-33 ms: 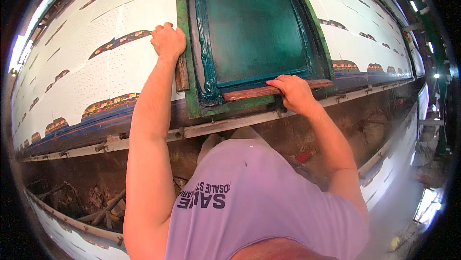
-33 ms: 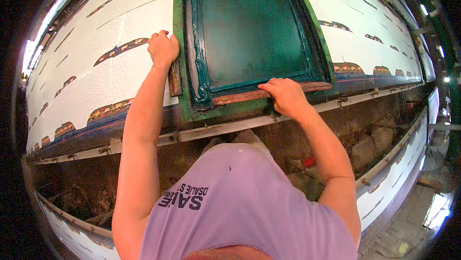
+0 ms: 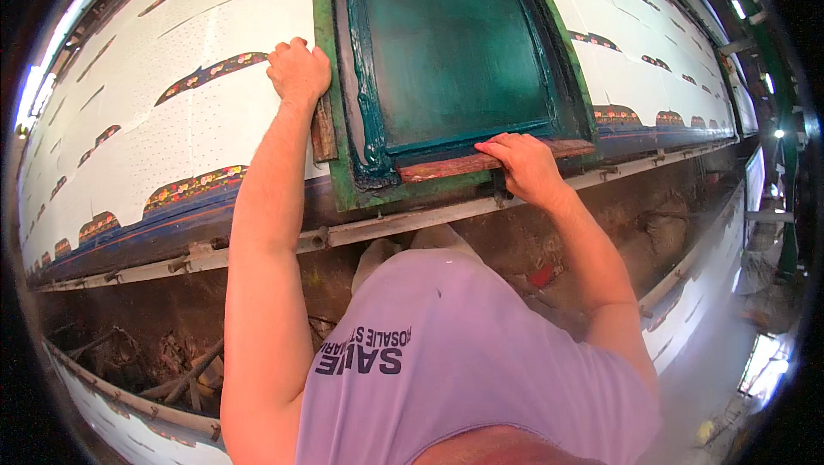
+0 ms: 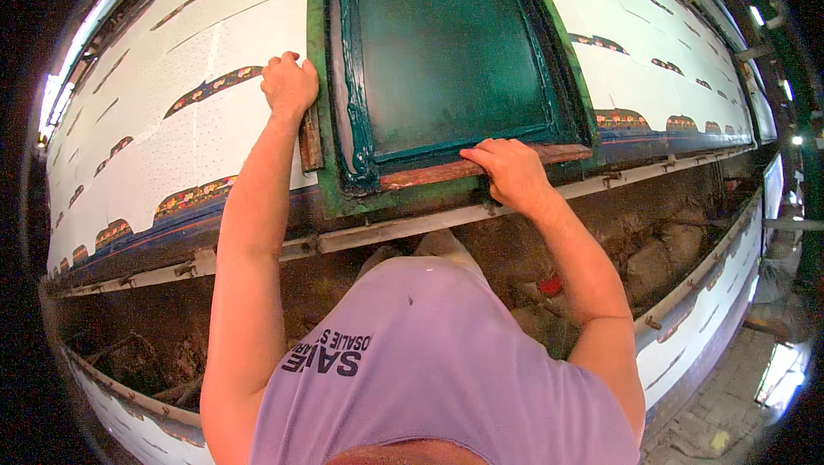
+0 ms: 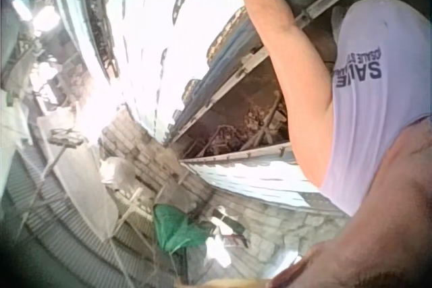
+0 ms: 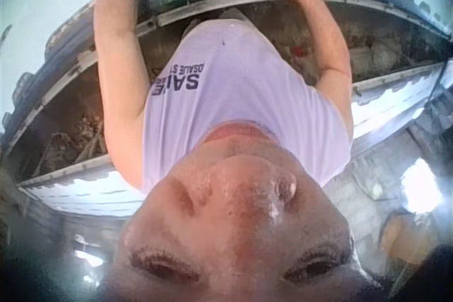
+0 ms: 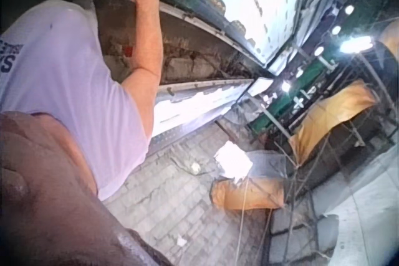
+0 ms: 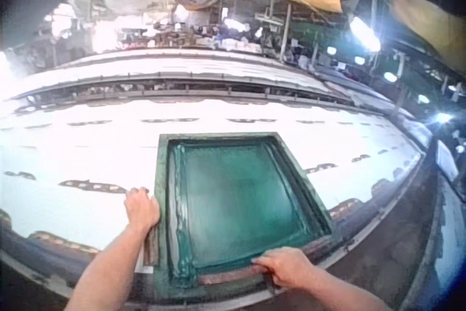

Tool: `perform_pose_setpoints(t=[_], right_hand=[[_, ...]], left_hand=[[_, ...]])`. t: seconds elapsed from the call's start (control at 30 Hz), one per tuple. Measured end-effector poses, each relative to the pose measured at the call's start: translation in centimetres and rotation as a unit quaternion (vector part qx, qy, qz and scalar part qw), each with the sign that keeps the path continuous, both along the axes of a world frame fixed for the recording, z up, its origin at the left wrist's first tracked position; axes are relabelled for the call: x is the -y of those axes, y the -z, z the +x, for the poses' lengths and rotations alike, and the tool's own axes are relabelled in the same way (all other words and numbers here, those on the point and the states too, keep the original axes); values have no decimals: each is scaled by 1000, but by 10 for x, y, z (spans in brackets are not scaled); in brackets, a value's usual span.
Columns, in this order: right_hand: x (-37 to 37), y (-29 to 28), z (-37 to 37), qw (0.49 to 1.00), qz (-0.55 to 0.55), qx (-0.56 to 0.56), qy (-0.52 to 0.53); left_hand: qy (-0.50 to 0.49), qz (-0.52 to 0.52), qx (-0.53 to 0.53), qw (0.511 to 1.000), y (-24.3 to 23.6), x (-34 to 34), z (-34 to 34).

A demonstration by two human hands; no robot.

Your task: The person repeatedly aligns a green screen printing frame over a patterned textile, presses down to transfer ink, and lifts the frame to reveal printed sections. The process is repeated multiple times across the fabric surface.

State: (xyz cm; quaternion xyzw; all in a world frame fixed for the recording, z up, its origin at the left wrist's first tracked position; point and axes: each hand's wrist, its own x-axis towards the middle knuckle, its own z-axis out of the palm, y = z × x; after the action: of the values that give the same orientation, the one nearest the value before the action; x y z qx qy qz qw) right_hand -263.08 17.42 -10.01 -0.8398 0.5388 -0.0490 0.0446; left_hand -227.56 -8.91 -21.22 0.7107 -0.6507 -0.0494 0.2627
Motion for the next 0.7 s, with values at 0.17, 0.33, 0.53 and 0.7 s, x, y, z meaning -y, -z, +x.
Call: perform_pose_setpoints(t=[0.17,0.33,0.53,0.7], right_hand=[[12,20,-4,995,-82,-8,-50],[79,32,-9,989,-129,1,-72],[205,33,-13,985,-159,-4,-72],[322,37,-24,986,-163,-17,-41]], left_hand=[[1,-9,-3,1000,-3,9,1],[8,-21,-5,1000,-4,9,2],[10,-46,-9,999,-1,9,0],[0,-52,-19,998,-7,3,0]])
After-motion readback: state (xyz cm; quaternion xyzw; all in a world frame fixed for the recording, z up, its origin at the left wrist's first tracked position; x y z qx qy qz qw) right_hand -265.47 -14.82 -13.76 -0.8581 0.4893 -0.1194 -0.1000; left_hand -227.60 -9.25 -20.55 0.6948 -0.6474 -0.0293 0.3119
